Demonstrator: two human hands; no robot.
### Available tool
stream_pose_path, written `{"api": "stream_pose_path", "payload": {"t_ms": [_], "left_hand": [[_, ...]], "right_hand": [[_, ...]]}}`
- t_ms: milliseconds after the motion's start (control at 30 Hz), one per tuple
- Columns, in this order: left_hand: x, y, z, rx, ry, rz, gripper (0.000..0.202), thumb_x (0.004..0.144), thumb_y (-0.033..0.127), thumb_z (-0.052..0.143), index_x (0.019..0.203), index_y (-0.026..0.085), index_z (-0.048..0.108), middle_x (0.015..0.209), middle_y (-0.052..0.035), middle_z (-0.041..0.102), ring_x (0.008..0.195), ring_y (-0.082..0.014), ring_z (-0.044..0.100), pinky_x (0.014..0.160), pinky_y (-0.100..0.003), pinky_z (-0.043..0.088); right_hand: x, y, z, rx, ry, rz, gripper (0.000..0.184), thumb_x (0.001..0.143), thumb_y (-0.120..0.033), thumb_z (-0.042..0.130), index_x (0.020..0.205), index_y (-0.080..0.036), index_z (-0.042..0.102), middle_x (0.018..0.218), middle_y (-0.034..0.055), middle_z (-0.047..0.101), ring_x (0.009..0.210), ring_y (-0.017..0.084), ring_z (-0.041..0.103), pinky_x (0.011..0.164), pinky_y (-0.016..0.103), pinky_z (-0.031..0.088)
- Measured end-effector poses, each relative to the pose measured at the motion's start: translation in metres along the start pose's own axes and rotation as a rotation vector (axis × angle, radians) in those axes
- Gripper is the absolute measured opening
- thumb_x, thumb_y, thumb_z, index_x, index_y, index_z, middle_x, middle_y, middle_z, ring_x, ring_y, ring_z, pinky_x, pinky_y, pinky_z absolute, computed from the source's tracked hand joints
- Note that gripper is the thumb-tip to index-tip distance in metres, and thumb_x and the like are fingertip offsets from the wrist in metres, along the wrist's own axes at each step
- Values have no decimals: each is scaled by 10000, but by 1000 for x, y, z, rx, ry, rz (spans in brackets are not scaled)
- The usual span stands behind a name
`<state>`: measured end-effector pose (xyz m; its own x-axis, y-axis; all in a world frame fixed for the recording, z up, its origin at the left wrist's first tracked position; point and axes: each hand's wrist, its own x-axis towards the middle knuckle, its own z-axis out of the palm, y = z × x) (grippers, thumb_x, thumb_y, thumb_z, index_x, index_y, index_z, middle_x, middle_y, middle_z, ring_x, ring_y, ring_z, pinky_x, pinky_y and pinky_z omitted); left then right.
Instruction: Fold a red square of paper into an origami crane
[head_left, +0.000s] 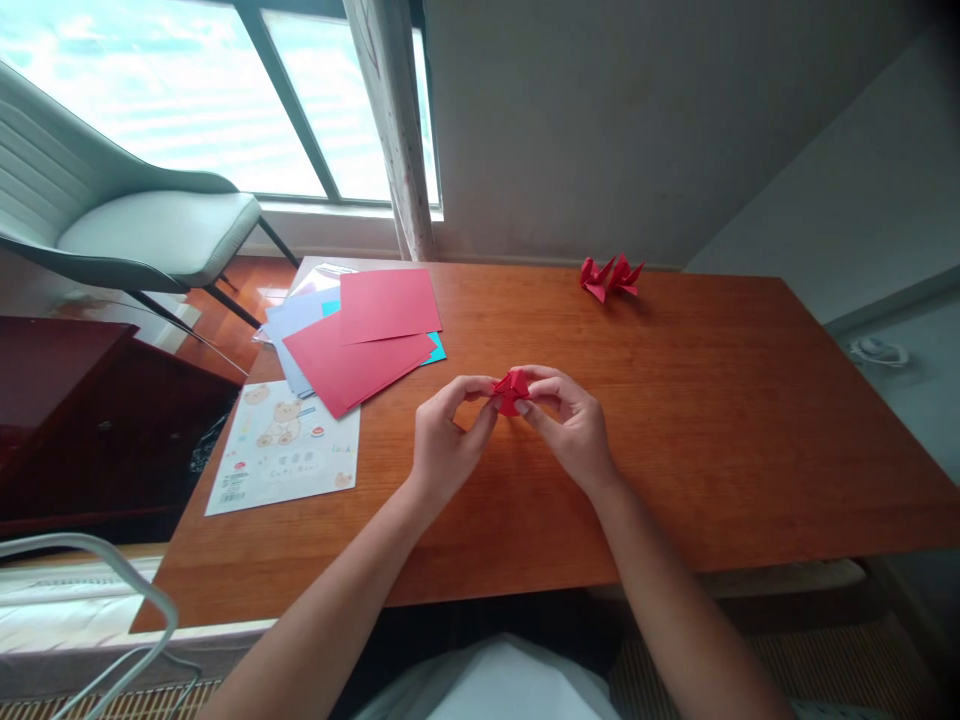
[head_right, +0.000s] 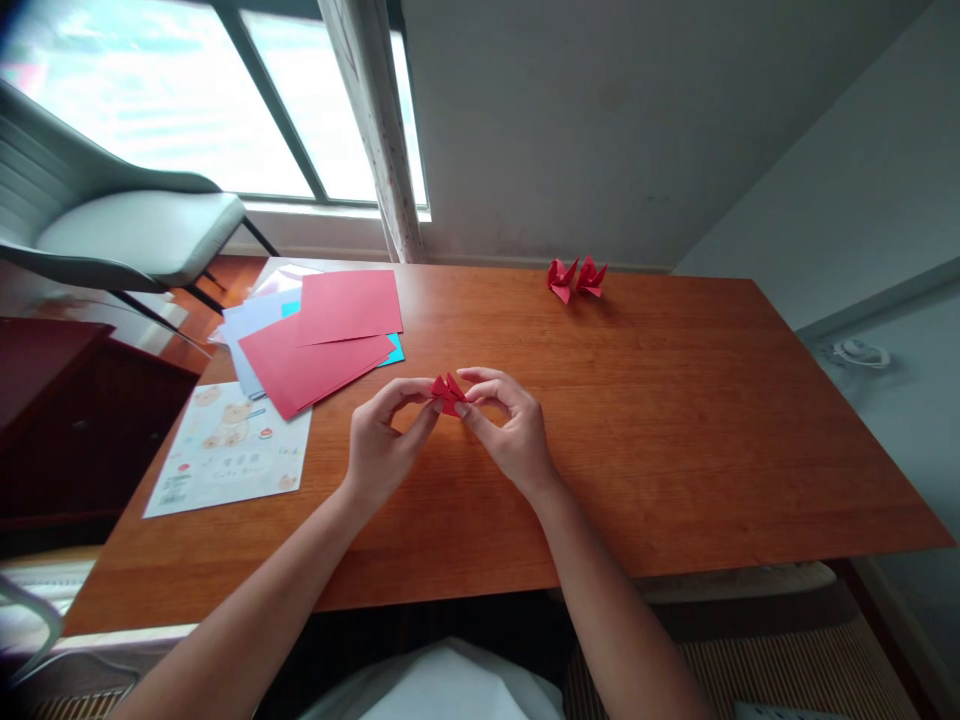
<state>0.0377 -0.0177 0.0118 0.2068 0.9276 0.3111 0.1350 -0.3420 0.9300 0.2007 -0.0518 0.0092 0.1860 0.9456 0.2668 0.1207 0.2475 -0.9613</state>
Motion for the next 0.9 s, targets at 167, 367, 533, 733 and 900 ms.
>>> {"api": "stream_pose_path", "payload": {"t_ms": [167,367,533,733,900], "left_hand": [[1,0,2,-353,-138,-212,166,878,294,672,926,182,559,906,-34,670,854,-159,672,775,-265,541],[3,4,4,-466,-130,-364,262,818,328,738,908,176,544,861,-32,703,780,-150,685,711,-234,529],[5,3,3,-504,-159,-439,296,789,346,766,934,177,572,862,-32,725,776,-150,683,707,-233,525],[6,2,3,-529,-284,-547,335,735,397,806,931,149,693,903,-52,745,819,-176,671,746,-258,532],[5,5,1,-489,-287,-571,349,734,450,797,893,142,753,875,-52,749,791,-173,660,743,-259,526]], "right_hand": [[-2,-1,1,87,-91,89,129,826,-320,739,887,-227,673,1094,49,726,1028,213,687,964,382,544],[-1,4,4,74,94,156,206,773,-326,777,896,-237,638,889,15,709,852,181,698,804,323,582],[0,6,3,64,82,196,325,767,-295,774,1063,-259,645,890,12,727,855,188,709,773,314,574],[1,8,1,85,86,184,189,797,-310,754,968,-240,716,946,34,747,866,198,702,796,332,567],[1,7,1,126,62,218,187,797,-312,755,964,-236,715,948,27,748,862,192,696,784,316,560]]}}
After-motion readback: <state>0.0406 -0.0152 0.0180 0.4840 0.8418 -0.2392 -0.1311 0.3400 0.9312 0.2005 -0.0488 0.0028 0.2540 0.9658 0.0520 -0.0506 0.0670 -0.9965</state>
